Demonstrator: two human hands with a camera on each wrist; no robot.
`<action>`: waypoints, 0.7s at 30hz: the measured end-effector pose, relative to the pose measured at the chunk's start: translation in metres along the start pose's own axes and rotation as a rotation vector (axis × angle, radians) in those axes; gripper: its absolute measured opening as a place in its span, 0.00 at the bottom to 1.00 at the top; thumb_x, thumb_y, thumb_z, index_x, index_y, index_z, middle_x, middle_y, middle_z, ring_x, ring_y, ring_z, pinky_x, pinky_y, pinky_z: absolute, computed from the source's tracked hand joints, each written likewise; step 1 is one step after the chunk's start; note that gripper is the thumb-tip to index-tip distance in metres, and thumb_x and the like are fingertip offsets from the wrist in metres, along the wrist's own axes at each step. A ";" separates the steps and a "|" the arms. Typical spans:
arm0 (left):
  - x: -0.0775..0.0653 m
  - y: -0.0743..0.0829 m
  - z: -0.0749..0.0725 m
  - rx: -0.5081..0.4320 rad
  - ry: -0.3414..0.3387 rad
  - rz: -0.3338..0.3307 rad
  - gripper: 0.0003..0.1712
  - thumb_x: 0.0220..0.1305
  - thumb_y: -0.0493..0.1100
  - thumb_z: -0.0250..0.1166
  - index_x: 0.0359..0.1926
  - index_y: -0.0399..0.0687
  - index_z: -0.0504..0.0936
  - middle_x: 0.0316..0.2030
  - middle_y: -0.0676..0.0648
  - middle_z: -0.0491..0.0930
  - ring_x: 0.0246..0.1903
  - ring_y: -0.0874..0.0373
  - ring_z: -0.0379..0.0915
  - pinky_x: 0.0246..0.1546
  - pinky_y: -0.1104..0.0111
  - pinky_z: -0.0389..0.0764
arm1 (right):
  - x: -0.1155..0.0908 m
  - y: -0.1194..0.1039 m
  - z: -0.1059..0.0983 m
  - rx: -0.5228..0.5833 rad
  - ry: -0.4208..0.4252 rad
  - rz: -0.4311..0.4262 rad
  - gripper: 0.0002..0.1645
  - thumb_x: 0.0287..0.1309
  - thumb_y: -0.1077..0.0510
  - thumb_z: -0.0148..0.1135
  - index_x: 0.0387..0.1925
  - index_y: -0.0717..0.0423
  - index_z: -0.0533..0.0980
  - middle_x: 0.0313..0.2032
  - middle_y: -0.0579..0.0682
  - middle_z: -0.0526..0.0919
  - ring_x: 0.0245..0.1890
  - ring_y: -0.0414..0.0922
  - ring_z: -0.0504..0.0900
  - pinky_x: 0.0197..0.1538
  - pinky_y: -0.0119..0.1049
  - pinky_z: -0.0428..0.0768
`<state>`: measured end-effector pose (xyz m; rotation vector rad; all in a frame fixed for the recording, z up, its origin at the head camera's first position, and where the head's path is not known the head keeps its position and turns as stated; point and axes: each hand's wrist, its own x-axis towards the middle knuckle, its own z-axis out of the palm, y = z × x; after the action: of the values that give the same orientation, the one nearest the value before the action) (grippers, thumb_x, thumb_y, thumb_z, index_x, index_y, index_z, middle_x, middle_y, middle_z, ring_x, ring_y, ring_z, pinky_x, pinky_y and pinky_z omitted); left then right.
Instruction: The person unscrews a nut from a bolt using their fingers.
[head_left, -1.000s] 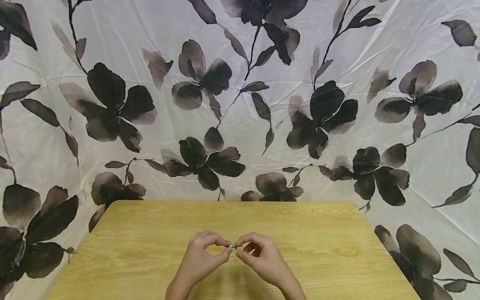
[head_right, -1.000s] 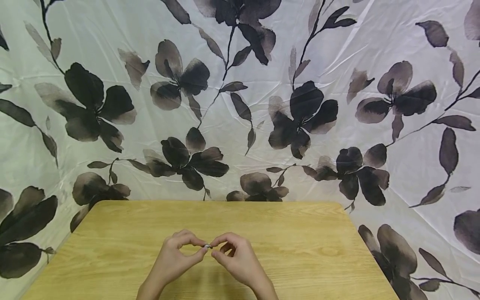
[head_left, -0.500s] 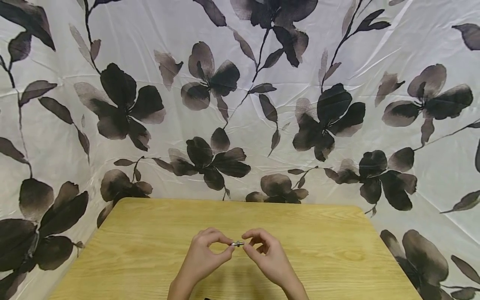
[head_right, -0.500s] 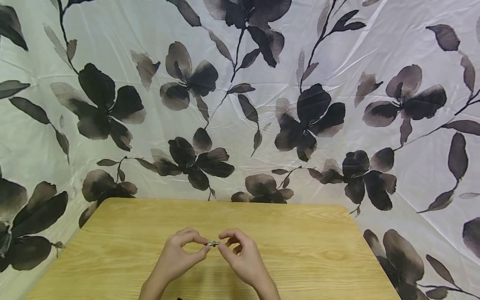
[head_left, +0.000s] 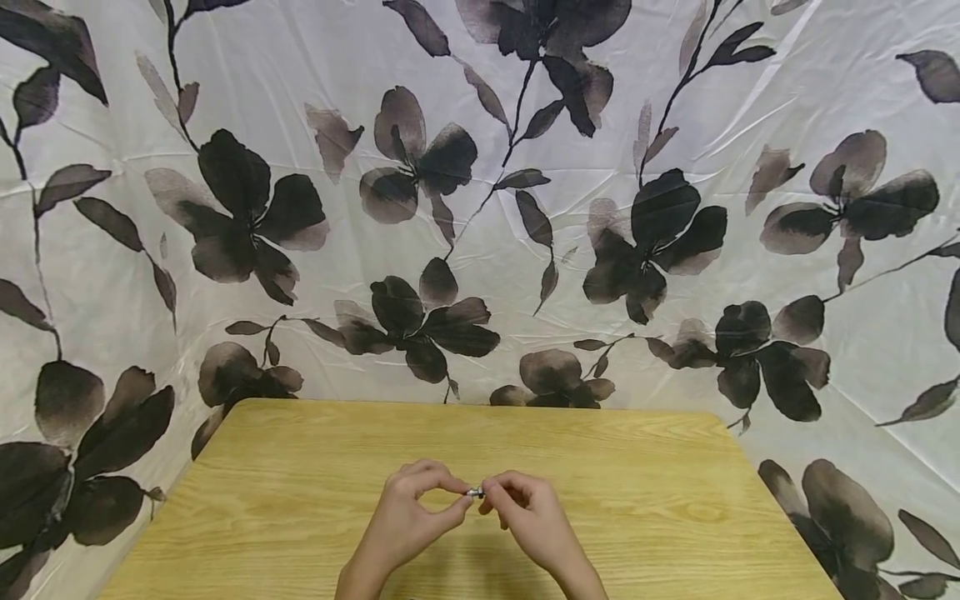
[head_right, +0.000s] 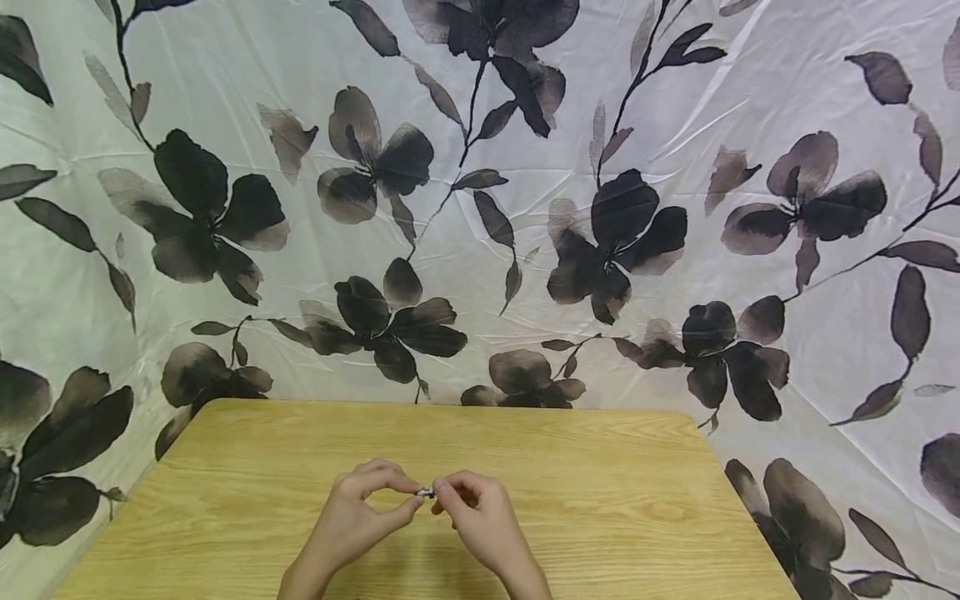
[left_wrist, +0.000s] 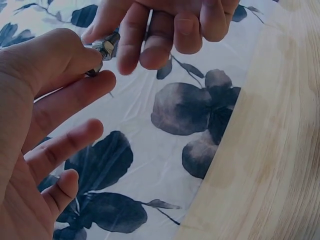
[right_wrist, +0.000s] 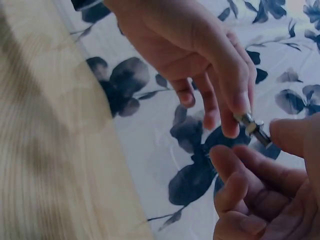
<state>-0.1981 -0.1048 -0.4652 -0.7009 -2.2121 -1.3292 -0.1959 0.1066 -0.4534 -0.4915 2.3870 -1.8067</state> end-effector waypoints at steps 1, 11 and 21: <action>0.000 0.000 0.000 0.002 -0.003 0.001 0.16 0.53 0.36 0.80 0.34 0.67 0.90 0.34 0.68 0.83 0.38 0.69 0.79 0.42 0.65 0.81 | 0.000 0.000 0.001 -0.010 -0.012 -0.010 0.19 0.75 0.47 0.58 0.45 0.57 0.86 0.35 0.56 0.89 0.25 0.37 0.77 0.32 0.31 0.78; 0.001 -0.001 0.002 0.020 -0.008 0.014 0.14 0.54 0.38 0.80 0.35 0.65 0.90 0.34 0.67 0.84 0.38 0.69 0.79 0.41 0.66 0.81 | -0.002 -0.003 -0.001 -0.031 -0.019 -0.033 0.16 0.72 0.49 0.62 0.47 0.56 0.85 0.38 0.60 0.87 0.29 0.36 0.80 0.33 0.30 0.79; 0.000 0.000 0.004 -0.022 -0.052 -0.042 0.09 0.61 0.41 0.76 0.35 0.64 0.89 0.35 0.65 0.87 0.37 0.67 0.82 0.43 0.65 0.83 | -0.004 -0.005 -0.001 -0.032 0.015 -0.072 0.11 0.69 0.54 0.67 0.48 0.53 0.84 0.39 0.54 0.88 0.32 0.36 0.81 0.33 0.28 0.77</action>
<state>-0.1986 -0.1012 -0.4670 -0.7085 -2.2673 -1.3723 -0.1911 0.1075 -0.4489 -0.5764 2.4423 -1.8094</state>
